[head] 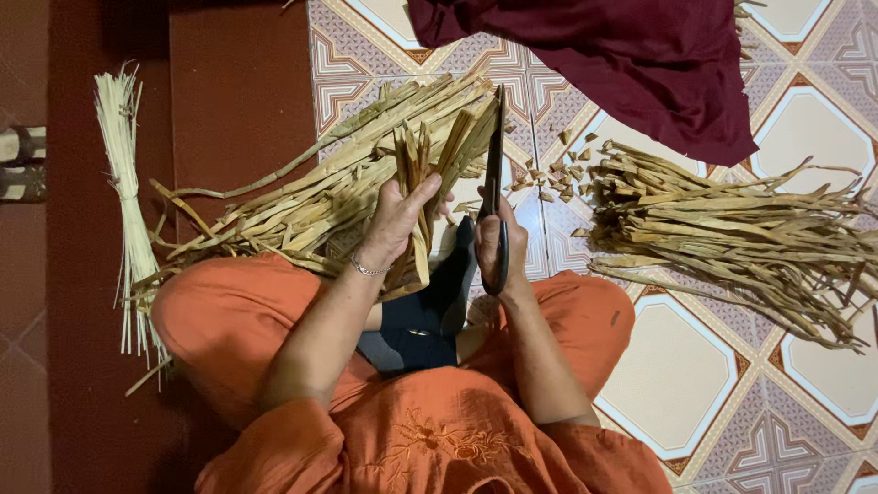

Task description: The person sits cross-legged on a tiled floor and uses scissors to cut dried plant stalks into shorter pieces. They repeatedly pick up stalks, align them, cut them, and place the cut pieces into a growing pile on the floor.

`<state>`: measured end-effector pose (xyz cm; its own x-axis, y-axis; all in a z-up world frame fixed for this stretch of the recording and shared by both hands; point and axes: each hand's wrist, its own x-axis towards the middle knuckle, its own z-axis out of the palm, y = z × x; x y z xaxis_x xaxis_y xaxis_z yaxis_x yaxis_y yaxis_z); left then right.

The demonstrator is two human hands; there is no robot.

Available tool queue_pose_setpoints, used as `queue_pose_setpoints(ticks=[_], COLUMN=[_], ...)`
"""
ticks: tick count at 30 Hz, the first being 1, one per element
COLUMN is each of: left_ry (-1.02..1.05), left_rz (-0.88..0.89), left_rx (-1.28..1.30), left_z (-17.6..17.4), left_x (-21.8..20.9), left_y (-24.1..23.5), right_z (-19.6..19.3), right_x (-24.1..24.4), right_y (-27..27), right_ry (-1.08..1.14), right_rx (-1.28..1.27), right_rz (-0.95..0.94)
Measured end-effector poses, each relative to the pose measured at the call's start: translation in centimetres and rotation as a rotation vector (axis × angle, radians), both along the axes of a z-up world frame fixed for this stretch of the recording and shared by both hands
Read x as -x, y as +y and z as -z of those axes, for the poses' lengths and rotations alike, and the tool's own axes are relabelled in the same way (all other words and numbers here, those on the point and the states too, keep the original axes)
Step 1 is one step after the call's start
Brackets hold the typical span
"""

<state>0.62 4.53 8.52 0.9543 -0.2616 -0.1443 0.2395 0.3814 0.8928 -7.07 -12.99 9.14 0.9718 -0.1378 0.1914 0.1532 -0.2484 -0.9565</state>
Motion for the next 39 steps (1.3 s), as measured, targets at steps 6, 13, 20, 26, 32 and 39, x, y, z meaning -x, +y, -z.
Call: queue_pose_setpoints(ticks=[6,13,20,26,32,39], left_ry=[-0.073,0.004,-0.154,-0.083,-0.043,-0.030], left_rz=[0.065,0.074,0.070,0.051,0.024,0.048], left_rx=[-0.052,-0.071,-0.149,-0.117,-0.127,-0.128], left_z=[-1.2,-1.9,-0.2,1.3,2.5,3.9], left_x=[-1.0,-0.9,-1.2,-1.1,-0.9,-0.7], left_y=[-1.8,-3.5,-4.3,-5.0,-5.1,-5.5], right_z=[1.2,2.7,2.9,2.8,2.8,2.3], right_x=[0.0,0.4,0.9,1.8,1.7,1.8], right_y=[-0.8,-2.1,-3.9,-3.8,-3.3,-3.2], right_ry=[-0.159,-0.021,-0.014,0.012,0.023,0.021], right_rx=[0.316,0.111,-0.234,-0.220,-0.171,-0.068], right_rz=[0.088,0.152,0.101,-0.060,-0.053,0.018])
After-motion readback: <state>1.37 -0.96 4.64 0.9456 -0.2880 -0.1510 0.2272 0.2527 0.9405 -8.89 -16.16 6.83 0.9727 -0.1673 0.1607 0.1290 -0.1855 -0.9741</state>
